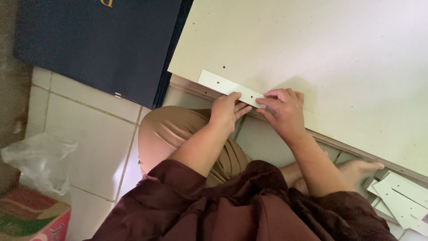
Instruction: The person sits on the floor and assembles a dark blue paper cover with gold lettering onto a large white board. They align the cover, smooth it down, and then use a small wooden stick to apply adhesive to the board's edge before pressing the cover into place.
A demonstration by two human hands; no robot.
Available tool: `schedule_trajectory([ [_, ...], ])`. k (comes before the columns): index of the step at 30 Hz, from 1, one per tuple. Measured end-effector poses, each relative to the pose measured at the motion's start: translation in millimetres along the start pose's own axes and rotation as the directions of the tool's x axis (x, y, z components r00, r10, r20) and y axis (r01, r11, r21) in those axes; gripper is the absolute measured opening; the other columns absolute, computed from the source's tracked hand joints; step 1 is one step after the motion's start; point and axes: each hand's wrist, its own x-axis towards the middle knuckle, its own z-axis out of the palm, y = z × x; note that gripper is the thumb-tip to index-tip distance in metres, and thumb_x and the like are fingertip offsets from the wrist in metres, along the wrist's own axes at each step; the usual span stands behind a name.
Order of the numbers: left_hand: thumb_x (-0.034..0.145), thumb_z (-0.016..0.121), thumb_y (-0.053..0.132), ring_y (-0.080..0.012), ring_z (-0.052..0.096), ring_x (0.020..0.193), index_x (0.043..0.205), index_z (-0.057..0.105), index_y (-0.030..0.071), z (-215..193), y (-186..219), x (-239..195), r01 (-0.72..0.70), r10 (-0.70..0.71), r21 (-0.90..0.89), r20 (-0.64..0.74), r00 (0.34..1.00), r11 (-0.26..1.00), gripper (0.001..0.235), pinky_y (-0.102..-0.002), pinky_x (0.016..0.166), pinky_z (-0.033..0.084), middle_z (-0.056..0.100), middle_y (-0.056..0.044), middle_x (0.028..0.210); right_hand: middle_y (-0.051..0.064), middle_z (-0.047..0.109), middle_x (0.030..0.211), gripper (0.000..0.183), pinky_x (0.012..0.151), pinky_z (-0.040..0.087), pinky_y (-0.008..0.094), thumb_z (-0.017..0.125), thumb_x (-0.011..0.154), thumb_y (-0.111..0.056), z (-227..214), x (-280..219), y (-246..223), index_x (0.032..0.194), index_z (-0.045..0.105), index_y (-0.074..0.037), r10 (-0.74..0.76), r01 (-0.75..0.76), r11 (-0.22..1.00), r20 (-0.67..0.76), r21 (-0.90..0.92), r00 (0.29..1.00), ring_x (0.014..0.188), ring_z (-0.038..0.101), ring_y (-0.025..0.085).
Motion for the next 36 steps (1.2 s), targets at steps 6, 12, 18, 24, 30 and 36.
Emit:
schedule_trajectory([
  [6,0.095,0.061,0.011,-0.0358,0.057,0.122,0.146,0.033,-0.014,-0.8,-8.4,6.2,-0.039,0.034,0.182,0.029,0.999,0.983,0.063,-0.052,0.095,0.062,0.04,-0.026,0.136,-0.004,0.066,0.107,0.026,0.092,0.042,0.042,0.088,0.083,-0.032,-7.2,4.5,-3.9,0.108,0.08,-0.031,0.0,0.0,1.0,0.015,0.003,1.0,0.098,0.064,0.02],
  [12,0.095,0.061,0.011,-0.0359,0.059,0.119,0.145,0.033,-0.016,1.7,-5.3,1.7,-0.057,0.052,0.205,0.027,0.998,0.977,0.062,-0.052,0.093,0.063,0.038,-0.027,0.134,-0.005,0.066,0.11,0.025,0.092,0.041,0.041,0.086,0.085,-0.035,-8.1,4.3,-3.1,0.109,0.08,-0.031,-0.005,0.004,1.0,0.035,0.001,0.999,0.099,0.062,0.02],
  [18,0.094,0.062,0.01,-0.0286,0.057,0.112,0.146,0.034,-0.017,3.0,-5.7,2.6,-0.078,0.077,0.229,0.014,0.997,0.97,0.065,-0.049,0.09,0.064,0.04,-0.024,0.127,-0.003,0.068,0.11,0.023,0.092,0.042,0.041,0.086,0.086,-0.033,-12.7,6.6,-5.8,0.108,0.081,-0.029,0.003,-0.003,1.0,0.056,0.0,0.998,0.1,0.063,0.02],
  [24,0.095,0.06,0.009,-0.027,0.055,0.111,0.146,0.033,-0.019,2.7,-6.5,2.7,-0.091,0.091,0.238,0.009,0.996,0.967,0.064,-0.05,0.09,0.064,0.04,-0.025,0.126,-0.004,0.067,0.109,0.024,0.093,0.042,0.042,0.087,0.085,-0.031,-9.7,5.1,-5.6,0.108,0.081,-0.03,-0.009,0.009,1.0,0.055,-0.005,0.998,0.1,0.061,0.019],
  [30,0.096,0.06,0.009,-0.031,0.061,0.11,0.143,0.036,-0.021,-0.8,-12.9,12.7,-0.095,0.098,0.251,0.0,0.995,0.963,0.062,-0.05,0.089,0.063,0.044,-0.029,0.125,-0.006,0.063,0.113,0.029,0.091,0.042,0.041,0.087,0.08,-0.04,1.9,4.6,-13.4,0.105,0.078,-0.028,-0.047,0.046,0.998,-0.043,-0.043,0.998,0.104,0.059,0.02],
  [36,0.092,0.068,0.013,-0.0277,0.064,0.098,0.139,0.043,-0.018,-12.3,-28.4,41.9,-0.154,0.163,0.31,-0.003,0.987,0.938,0.061,-0.047,0.079,0.067,0.048,-0.023,0.118,-0.004,0.058,0.108,0.041,0.087,0.041,0.041,0.09,0.074,-0.033,8.6,14.8,-34.4,0.11,0.072,-0.024,-0.131,0.116,0.987,-0.13,-0.115,0.983,0.1,0.058,0.021],
])
